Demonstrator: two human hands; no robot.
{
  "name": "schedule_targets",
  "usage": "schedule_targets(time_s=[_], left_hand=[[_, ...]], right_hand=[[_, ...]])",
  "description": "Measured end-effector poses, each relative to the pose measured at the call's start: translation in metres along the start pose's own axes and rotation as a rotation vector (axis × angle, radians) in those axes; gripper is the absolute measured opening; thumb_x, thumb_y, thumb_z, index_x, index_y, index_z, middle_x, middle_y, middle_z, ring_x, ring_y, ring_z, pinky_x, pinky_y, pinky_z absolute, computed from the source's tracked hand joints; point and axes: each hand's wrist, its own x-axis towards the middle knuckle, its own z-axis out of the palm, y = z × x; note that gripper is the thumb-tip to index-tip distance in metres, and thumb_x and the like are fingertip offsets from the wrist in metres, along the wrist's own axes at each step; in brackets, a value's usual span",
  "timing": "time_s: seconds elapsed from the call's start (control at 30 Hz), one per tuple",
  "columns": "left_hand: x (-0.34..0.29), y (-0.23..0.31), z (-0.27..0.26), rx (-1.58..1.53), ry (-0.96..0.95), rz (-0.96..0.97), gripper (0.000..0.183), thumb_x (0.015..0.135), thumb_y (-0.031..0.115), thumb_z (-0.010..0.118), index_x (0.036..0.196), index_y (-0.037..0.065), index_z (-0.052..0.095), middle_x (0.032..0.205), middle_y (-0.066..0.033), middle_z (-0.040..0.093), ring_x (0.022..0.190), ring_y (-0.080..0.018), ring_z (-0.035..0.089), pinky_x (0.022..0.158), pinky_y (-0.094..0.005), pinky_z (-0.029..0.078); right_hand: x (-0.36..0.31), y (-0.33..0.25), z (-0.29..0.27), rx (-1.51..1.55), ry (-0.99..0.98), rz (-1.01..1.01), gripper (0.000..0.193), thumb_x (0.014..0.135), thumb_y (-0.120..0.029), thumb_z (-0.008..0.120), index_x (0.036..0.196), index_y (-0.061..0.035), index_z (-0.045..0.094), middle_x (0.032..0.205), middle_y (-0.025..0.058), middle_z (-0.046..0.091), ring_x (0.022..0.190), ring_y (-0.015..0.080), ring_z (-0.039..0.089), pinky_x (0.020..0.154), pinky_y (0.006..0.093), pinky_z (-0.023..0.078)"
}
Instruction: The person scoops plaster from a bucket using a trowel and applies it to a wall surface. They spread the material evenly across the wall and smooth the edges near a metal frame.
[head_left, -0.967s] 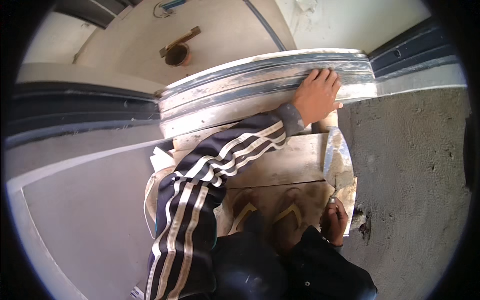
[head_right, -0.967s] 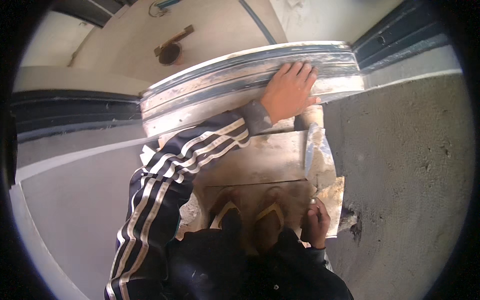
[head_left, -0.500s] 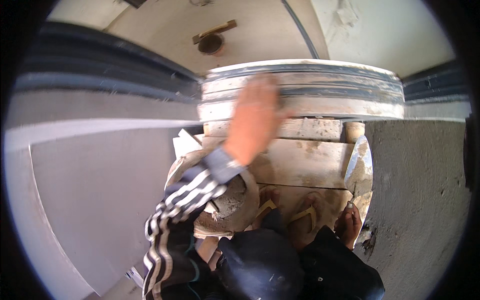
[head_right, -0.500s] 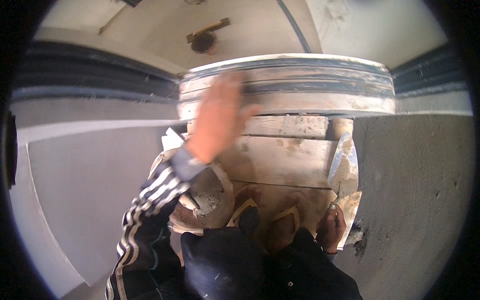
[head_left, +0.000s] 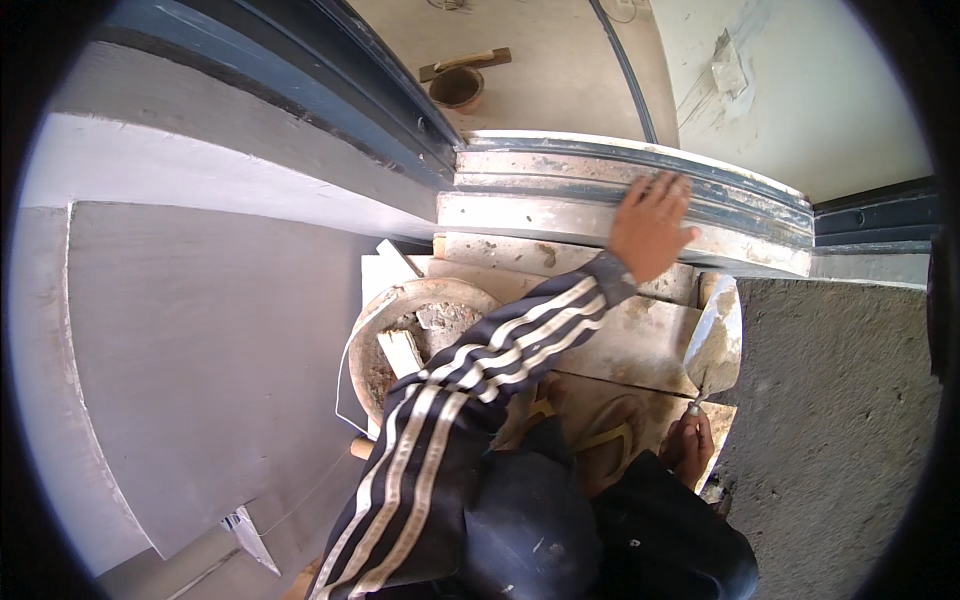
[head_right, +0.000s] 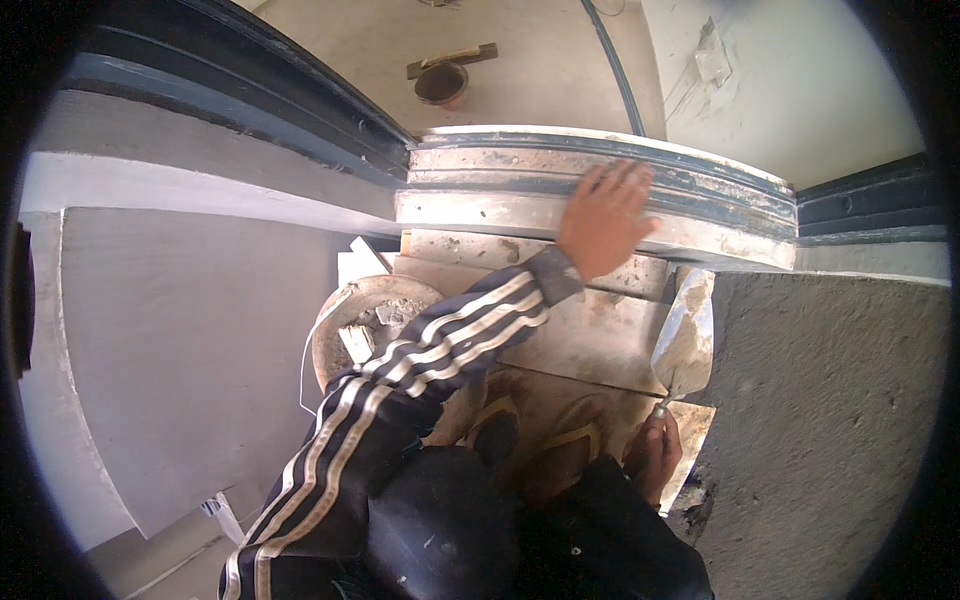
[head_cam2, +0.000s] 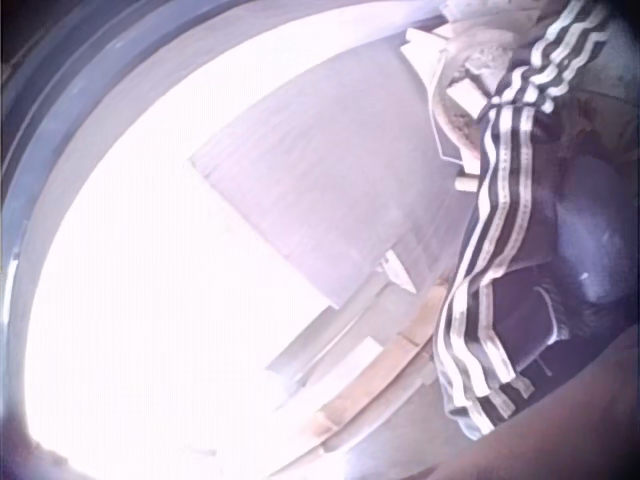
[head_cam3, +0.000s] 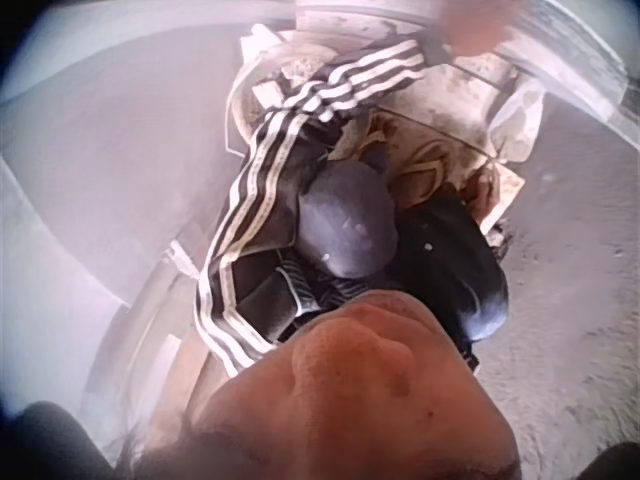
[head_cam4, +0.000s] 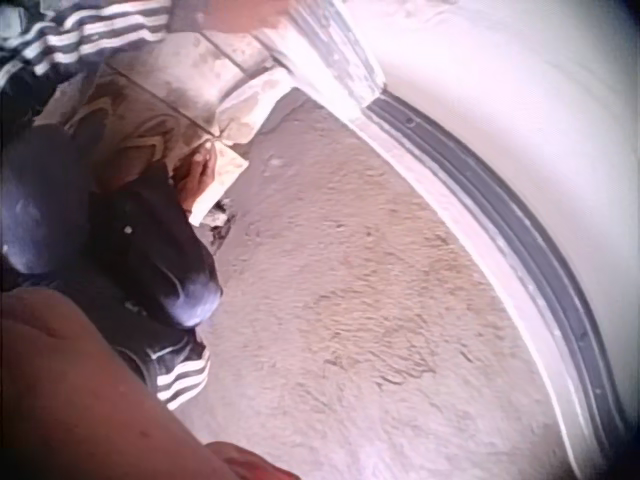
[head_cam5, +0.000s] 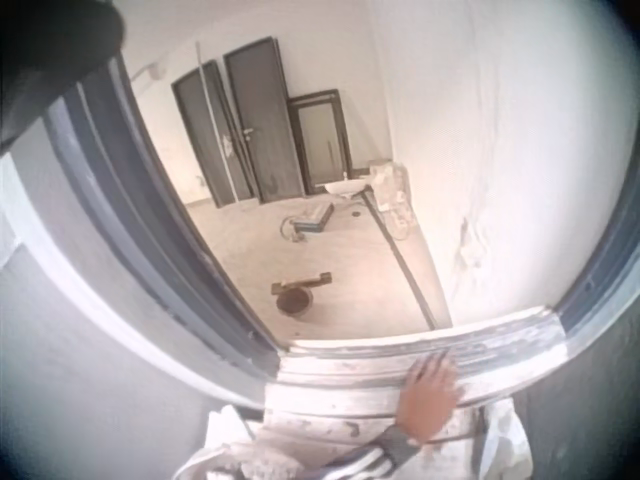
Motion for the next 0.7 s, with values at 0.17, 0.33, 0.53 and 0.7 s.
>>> schedule_targets(time_s=[0.17,0.33,0.53,0.7], left_hand=[[-0.035,-0.029,-0.068,0.341,-0.192,-0.453,0.063,0.091,0.048,0.042,0.122,-0.007,0.049,0.130,-0.0255,0.046,0.123,-0.0378,0.042,0.104,-0.0473,0.029],[-0.068,-0.045,-0.141,0.451,-0.129,-0.547,0.070,0.092,0.051,0.042,0.126,-0.010,0.042,0.128,-0.0283,0.046,0.114,-0.0396,0.047,0.100,-0.0466,0.034],[-0.031,-0.031,-0.060,0.016,-0.030,0.094,0.060,0.091,0.045,0.046,0.121,-0.006,0.047,0.129,-0.0220,0.046,0.122,-0.0353,0.042,0.106,-0.0453,0.029],[-0.001,-0.016,-0.028,0.012,-0.018,0.143,0.057,0.090,0.044,0.047,0.123,-0.002,0.048,0.130,-0.0165,0.048,0.124,-0.0288,0.041,0.107,-0.0433,0.027]], right_hand=[[0.012,-0.003,-0.014,-0.045,0.060,-0.016,0.036,0.089,-0.038,0.053,0.097,-0.0029,0.053,0.064,-0.0032,0.045,0.051,0.0054,0.040,0.046,0.0202,0.031],[0.017,0.008,-0.016,0.041,-0.031,-0.024,0.027,0.088,-0.027,0.055,0.101,-0.0034,0.052,0.071,0.0034,0.052,0.050,0.0103,0.049,0.044,0.0219,0.039],[0.019,0.000,0.000,0.056,-0.088,-0.008,0.036,0.086,-0.029,0.057,0.109,-0.0010,0.052,0.074,0.0038,0.053,0.053,0.0099,0.050,0.046,0.0217,0.040],[0.016,0.009,-0.009,0.052,-0.013,-0.046,0.035,0.086,-0.029,0.057,0.108,-0.0018,0.052,0.073,0.0027,0.053,0.052,0.0091,0.049,0.045,0.0215,0.040]])
